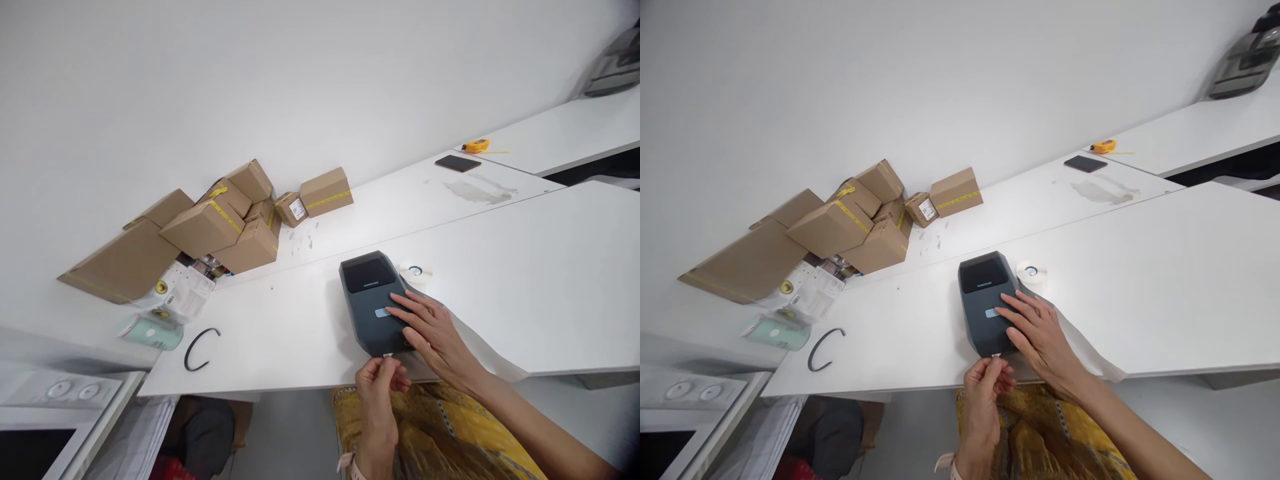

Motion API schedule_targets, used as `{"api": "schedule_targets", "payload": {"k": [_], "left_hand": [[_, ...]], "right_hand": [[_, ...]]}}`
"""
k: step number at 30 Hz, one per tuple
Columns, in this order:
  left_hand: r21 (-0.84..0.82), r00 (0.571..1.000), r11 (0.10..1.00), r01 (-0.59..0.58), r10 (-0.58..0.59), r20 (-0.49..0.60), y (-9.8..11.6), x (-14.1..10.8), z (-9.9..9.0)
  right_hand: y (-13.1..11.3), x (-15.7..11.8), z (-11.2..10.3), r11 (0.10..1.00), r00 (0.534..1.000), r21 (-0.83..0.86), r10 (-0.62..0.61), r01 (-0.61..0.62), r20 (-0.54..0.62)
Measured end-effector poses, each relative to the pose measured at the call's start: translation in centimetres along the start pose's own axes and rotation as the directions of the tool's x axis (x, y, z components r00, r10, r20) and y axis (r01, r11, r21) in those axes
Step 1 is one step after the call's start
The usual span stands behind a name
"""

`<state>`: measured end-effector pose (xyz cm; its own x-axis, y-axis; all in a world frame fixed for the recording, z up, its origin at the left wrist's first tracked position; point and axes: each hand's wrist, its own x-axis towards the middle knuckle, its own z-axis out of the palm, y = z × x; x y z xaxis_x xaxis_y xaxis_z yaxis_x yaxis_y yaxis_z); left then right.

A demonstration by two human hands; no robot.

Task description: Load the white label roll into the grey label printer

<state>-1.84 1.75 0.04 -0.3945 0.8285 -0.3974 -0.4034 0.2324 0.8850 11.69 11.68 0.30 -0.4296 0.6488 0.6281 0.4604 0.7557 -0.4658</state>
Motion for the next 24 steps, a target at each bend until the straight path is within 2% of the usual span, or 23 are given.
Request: {"api": "schedule_targets", "payload": {"k": [6,10,12,14,17,19,21,24], "left_hand": [[0.054,0.997,0.996,-0.071,0.070,0.029,-0.6,0.1,-0.4],[0.133,0.997,0.989,-0.069,0.063,0.051,-1.3,-0.2,-1.5],[0.163,0.997,0.984,-0.073,0.073,0.008,-1.7,-0.2,-2.2],[0.184,0.985,0.976,-0.118,0.138,-0.100,-1.8,-0.1,-2.9],[0.244,0.918,0.940,-0.237,0.299,-0.262,-1.2,0.3,-3.9],[0.293,0.878,0.907,-0.302,0.385,-0.285,-0.2,0.6,-4.1],[0.314,0.870,0.884,-0.346,0.428,-0.247,0.9,0.8,-4.0],[0.299,0.881,0.864,-0.406,0.456,-0.121,2.6,1.2,-3.1]], "right_hand": [[-0.4,0.5,-0.4,0.989,0.998,-0.140,-0.057,0.054,-0.015],[-0.8,0.8,-0.2,0.967,0.997,-0.248,-0.072,0.065,-0.022],[-1.0,0.9,0.0,0.960,0.998,-0.276,-0.061,0.050,-0.034],[-1.0,0.9,0.2,0.961,0.999,-0.277,-0.040,0.028,-0.035],[-0.8,0.5,0.3,0.988,1.000,-0.156,0.006,-0.009,-0.021],[-0.7,-0.1,0.3,0.996,0.996,0.006,0.084,-0.084,-0.027],[-0.7,-0.9,0.3,0.963,0.974,0.170,0.220,-0.209,-0.050],[-0.5,-1.5,0.0,0.875,0.919,0.328,0.391,-0.357,-0.043]]}}
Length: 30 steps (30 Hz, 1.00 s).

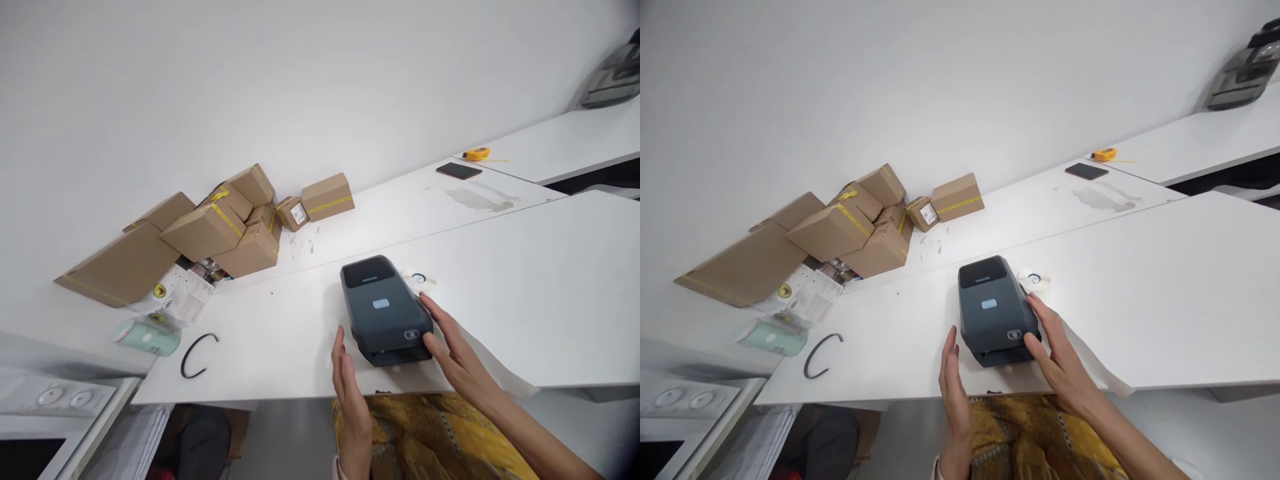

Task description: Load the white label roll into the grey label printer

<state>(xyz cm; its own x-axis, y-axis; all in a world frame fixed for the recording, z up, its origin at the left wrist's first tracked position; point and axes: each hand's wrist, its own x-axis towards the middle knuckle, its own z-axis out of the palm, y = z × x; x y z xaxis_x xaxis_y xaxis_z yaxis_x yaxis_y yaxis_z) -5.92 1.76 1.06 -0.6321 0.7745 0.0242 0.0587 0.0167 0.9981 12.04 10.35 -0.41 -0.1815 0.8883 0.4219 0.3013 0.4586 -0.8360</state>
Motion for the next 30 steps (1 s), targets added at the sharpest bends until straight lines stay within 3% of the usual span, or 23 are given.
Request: {"api": "schedule_targets", "payload": {"k": [3,6,9,14,19,26,30], "left_hand": [[-0.061,0.993,0.996,-0.068,0.073,0.091,1.3,1.5,1.1],[-0.102,0.989,0.987,-0.127,0.134,0.069,2.2,4.2,2.2],[-0.008,0.993,0.995,-0.102,0.102,0.052,2.5,7.5,3.2],[0.347,0.979,0.933,-0.093,0.023,0.201,2.7,11.9,4.6],[0.561,0.964,0.813,-0.158,0.005,0.264,3.0,13.2,6.2],[0.546,0.945,0.786,-0.289,0.142,0.296,2.0,12.8,5.7],[0.572,0.941,0.763,-0.301,0.141,0.308,2.1,12.8,5.6]], "right_hand": [[-0.5,1.5,-0.5,0.999,1.000,0.043,0.001,-0.003,0.027],[-1.8,4.9,-1.1,0.989,0.988,0.021,-0.150,0.150,0.042],[-3.3,9.2,-1.1,0.964,0.963,0.033,-0.265,0.264,0.043],[-5.7,16.0,-0.6,0.988,0.989,0.043,-0.146,0.145,-0.001],[-7.1,21.4,0.0,0.997,0.999,0.072,0.036,-0.038,0.027],[-6.6,22.5,-0.5,0.999,0.993,0.027,-0.020,0.017,0.119],[-6.2,22.3,-1.3,0.998,0.986,-0.025,-0.048,0.052,0.158]]}}
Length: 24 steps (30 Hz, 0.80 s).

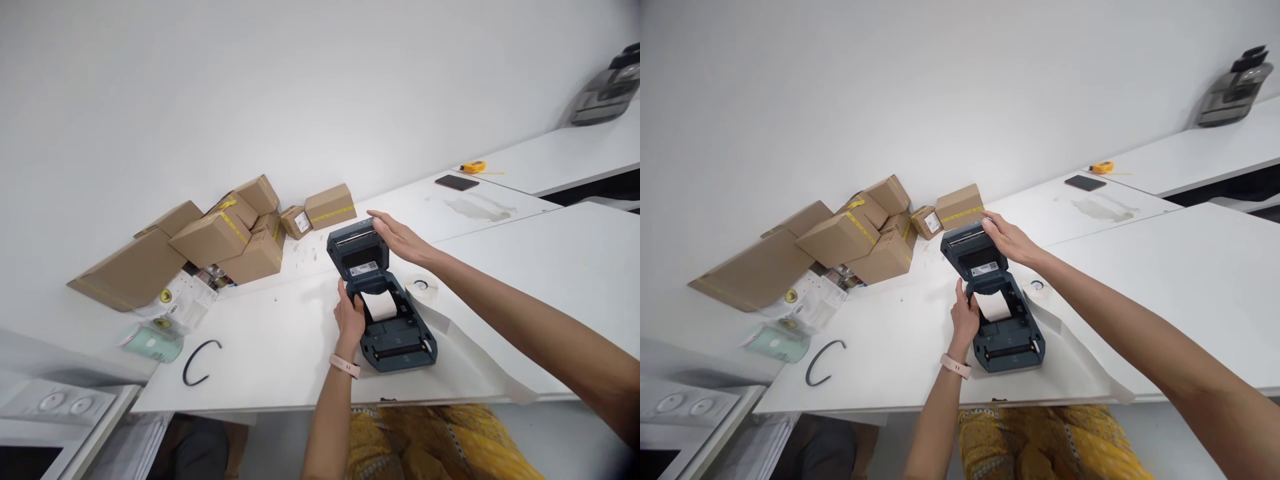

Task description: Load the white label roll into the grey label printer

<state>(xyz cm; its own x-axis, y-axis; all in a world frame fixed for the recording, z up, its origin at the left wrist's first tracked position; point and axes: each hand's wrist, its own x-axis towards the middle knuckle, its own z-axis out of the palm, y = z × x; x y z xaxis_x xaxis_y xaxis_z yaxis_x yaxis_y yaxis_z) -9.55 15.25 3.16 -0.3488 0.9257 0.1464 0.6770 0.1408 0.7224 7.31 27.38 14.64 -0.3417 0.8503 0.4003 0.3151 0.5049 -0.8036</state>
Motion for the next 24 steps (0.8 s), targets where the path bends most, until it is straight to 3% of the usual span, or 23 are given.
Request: {"api": "schedule_targets", "payload": {"k": [3,7,13,19,24], "left_hand": [[0.010,1.000,1.000,0.022,-0.022,-0.003,0.4,0.0,0.0],[-0.022,0.999,0.999,-0.047,0.047,0.008,0.6,-0.2,0.1],[-0.039,1.000,0.999,-0.020,0.020,0.005,0.4,-0.4,0.0],[-0.024,1.000,1.000,-0.002,0.002,0.005,0.5,-0.3,-0.1],[-0.008,1.000,1.000,0.012,-0.012,0.008,0.5,-0.3,-0.1]], "right_hand": [[0.0,-0.2,-0.3,0.999,1.000,-0.043,-0.013,0.014,0.018],[-0.3,0.2,-0.3,0.993,1.000,-0.116,-0.029,0.029,0.000],[-0.5,3.5,0.2,0.946,0.993,-0.324,-0.040,0.002,-0.109],[0.6,5.3,0.9,0.933,0.993,-0.348,0.058,-0.091,-0.104],[0.5,4.7,0.3,0.938,0.995,-0.339,0.043,-0.071,-0.091]]}}
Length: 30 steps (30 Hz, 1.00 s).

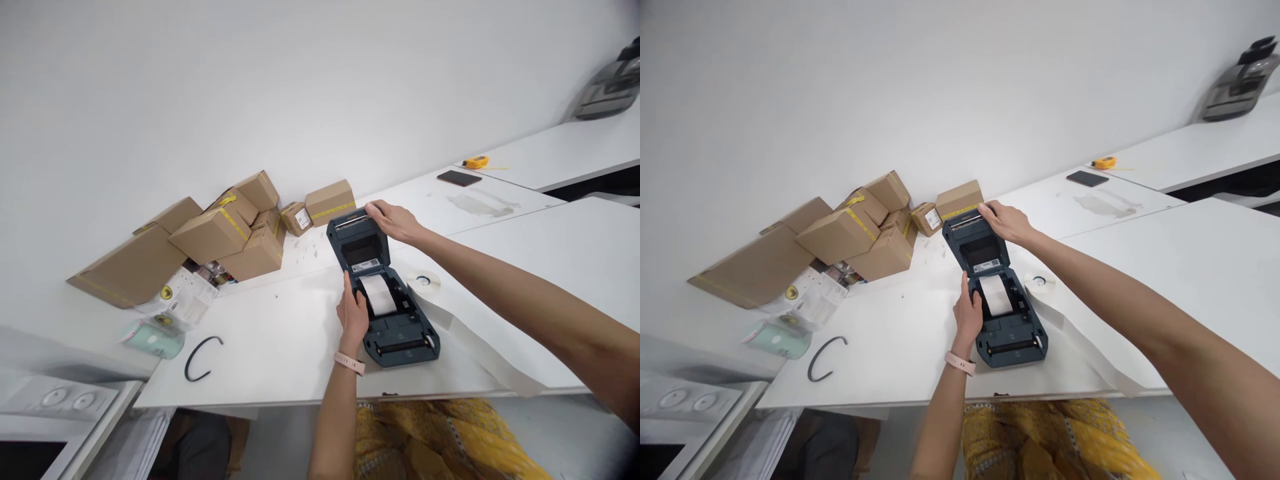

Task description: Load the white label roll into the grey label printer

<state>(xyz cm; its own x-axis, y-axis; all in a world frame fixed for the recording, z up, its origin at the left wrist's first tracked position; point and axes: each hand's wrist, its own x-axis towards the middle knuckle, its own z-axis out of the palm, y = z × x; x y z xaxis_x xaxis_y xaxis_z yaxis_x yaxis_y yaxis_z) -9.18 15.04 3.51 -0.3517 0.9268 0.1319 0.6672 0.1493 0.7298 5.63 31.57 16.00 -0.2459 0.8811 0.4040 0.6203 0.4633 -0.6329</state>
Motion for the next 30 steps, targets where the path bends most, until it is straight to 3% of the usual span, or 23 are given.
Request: {"api": "schedule_targets", "payload": {"k": [3,6,8,11,16,20,22,24,25,26,27,30], "left_hand": [[-0.005,1.000,1.000,0.011,-0.011,-0.010,-0.1,0.0,0.1],[-0.015,1.000,1.000,0.000,0.000,-0.020,-0.2,0.0,0.3],[-0.019,1.000,1.000,-0.006,0.006,-0.022,-0.2,0.0,0.4],[-0.008,1.000,1.000,-0.014,0.014,-0.020,-0.2,0.0,0.4],[0.003,1.000,1.000,-0.019,0.020,-0.020,-0.1,-0.1,0.3],[-0.015,1.000,1.000,-0.011,0.011,-0.020,-0.4,0.0,0.3],[-0.032,1.000,0.999,-0.012,0.012,-0.016,-0.6,0.1,0.3],[-0.052,1.000,0.998,-0.020,0.019,-0.018,-0.7,0.1,0.4],[-0.059,1.000,0.998,-0.020,0.019,-0.021,-0.8,0.1,0.3],[-0.063,0.999,0.998,-0.021,0.019,-0.026,-0.8,0.1,0.3],[-0.066,0.999,0.997,-0.026,0.024,-0.032,-0.8,0.1,0.3],[-0.051,0.999,0.998,-0.040,0.039,-0.025,-0.7,-0.1,0.2]], "right_hand": [[-0.3,-1.6,-0.9,0.999,0.996,0.029,-0.022,0.024,-0.089],[-0.4,-5.3,-1.4,0.999,0.986,0.045,-0.020,0.028,-0.164],[-0.1,-8.3,-1.0,1.000,0.999,-0.025,-0.008,0.009,0.043],[0.7,-12.0,0.8,0.995,0.951,-0.097,0.056,-0.028,0.304],[1.2,-13.6,3.6,0.988,0.862,0.049,0.104,-0.148,0.497],[1.0,-13.4,2.9,0.942,0.799,0.219,0.077,-0.254,0.596],[1.3,-13.6,1.7,0.917,0.735,0.292,0.004,-0.273,0.678],[1.8,-13.6,0.8,0.909,0.609,0.335,-0.121,-0.250,0.784],[2.0,-13.6,0.5,0.926,0.558,0.324,-0.169,-0.191,0.812],[2.2,-13.4,0.5,0.953,0.536,0.287,-0.192,-0.099,0.822],[2.2,-13.2,0.7,0.975,0.551,0.221,-0.189,0.009,0.813],[1.7,-11.9,2.4,0.970,0.689,-0.046,-0.136,0.238,0.712]]}}
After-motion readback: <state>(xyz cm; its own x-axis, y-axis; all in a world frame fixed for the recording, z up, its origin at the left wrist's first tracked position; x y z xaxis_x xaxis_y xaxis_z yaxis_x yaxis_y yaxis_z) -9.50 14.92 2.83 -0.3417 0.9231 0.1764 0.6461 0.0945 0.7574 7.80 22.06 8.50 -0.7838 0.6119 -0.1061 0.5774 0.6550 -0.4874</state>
